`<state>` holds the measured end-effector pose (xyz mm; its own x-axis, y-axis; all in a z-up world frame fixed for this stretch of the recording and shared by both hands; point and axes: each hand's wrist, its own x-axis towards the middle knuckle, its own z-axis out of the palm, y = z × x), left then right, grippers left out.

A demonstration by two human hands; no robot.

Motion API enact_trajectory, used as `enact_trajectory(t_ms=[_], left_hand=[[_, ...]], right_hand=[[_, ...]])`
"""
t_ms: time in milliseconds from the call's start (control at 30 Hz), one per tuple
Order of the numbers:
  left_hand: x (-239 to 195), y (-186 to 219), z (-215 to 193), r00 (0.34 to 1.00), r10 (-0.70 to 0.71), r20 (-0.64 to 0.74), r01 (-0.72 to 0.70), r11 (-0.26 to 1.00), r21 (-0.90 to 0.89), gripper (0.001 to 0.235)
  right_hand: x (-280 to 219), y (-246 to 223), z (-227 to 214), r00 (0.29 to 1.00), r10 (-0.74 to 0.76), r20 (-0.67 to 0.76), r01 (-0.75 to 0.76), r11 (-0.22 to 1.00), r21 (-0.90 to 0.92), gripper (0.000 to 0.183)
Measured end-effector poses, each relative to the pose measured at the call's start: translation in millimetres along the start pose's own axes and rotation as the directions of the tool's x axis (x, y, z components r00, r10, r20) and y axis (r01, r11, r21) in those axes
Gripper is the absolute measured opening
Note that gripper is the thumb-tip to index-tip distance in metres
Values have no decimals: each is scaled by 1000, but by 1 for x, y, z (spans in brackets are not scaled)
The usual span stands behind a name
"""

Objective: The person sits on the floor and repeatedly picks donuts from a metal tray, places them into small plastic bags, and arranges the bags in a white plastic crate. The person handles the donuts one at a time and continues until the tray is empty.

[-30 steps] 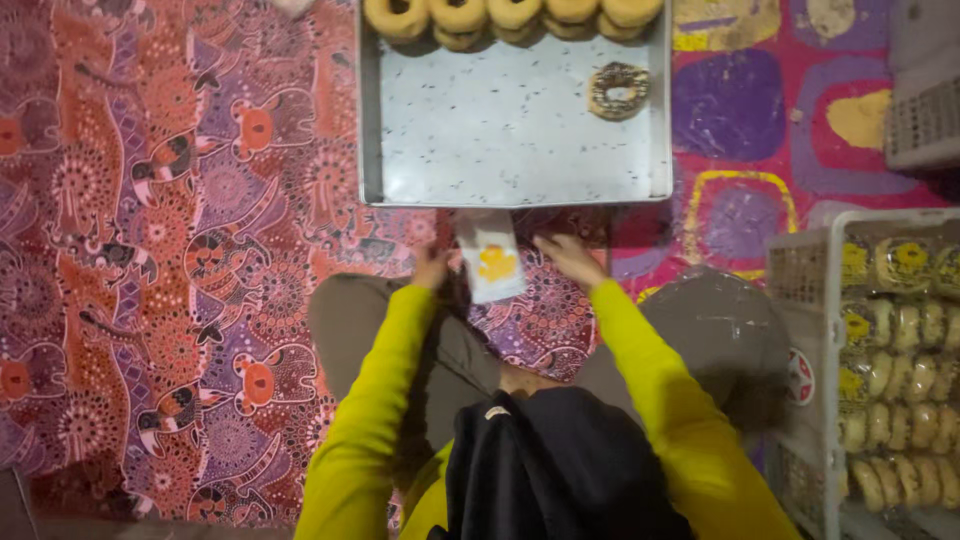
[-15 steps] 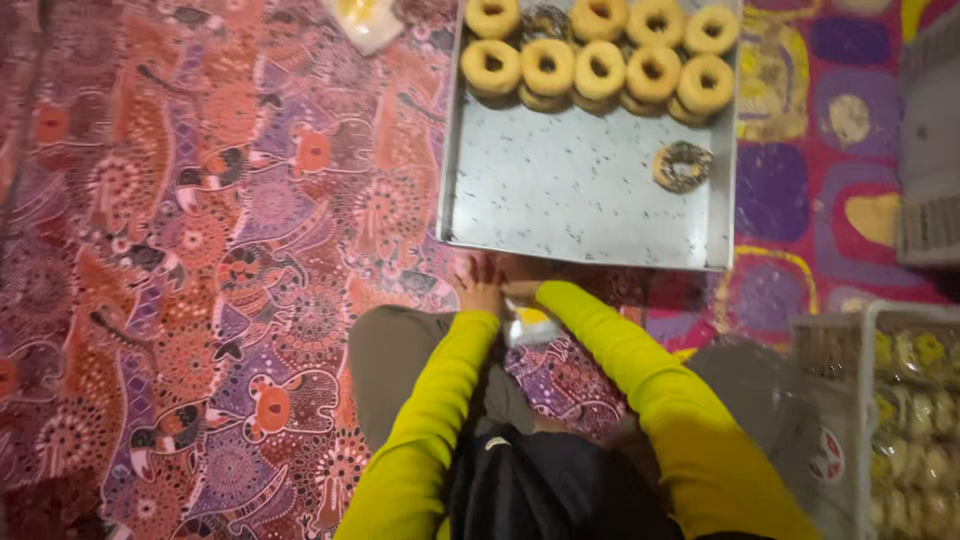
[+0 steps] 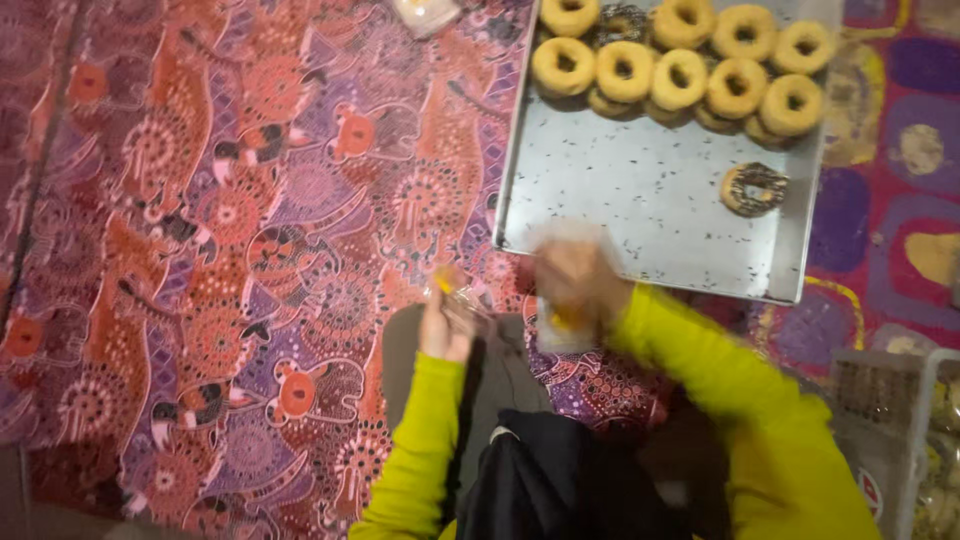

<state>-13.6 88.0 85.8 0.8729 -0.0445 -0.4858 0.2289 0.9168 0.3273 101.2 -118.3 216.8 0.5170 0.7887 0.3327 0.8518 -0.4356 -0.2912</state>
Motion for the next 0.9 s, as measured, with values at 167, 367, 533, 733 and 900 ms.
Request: enact_trajectory(t_ms=[167, 367, 533, 733, 900], left_hand=[[-2, 54, 40, 985, 160, 71, -152, 983, -103, 44], [6, 36, 74, 960, 47, 276, -15, 993, -114, 57], [18, -2, 115, 983, 4, 184, 0, 1000, -22, 56], [-27, -67, 142, 923, -114, 367, 46, 981, 189, 47], [-44, -92, 159, 975, -15, 222, -20, 988, 154, 49]], right_hand=[[101, 202, 12, 909, 413, -54, -405, 847, -344, 34], [30, 132, -26, 713, 701, -2, -477, 487, 732, 28], [-95, -47, 3, 723, 595, 351, 49, -551, 833, 64], [-158, -67, 30, 594, 718, 362, 198, -567, 800, 69], [-163, -86, -26, 651, 727, 219, 35, -318, 948, 75]])
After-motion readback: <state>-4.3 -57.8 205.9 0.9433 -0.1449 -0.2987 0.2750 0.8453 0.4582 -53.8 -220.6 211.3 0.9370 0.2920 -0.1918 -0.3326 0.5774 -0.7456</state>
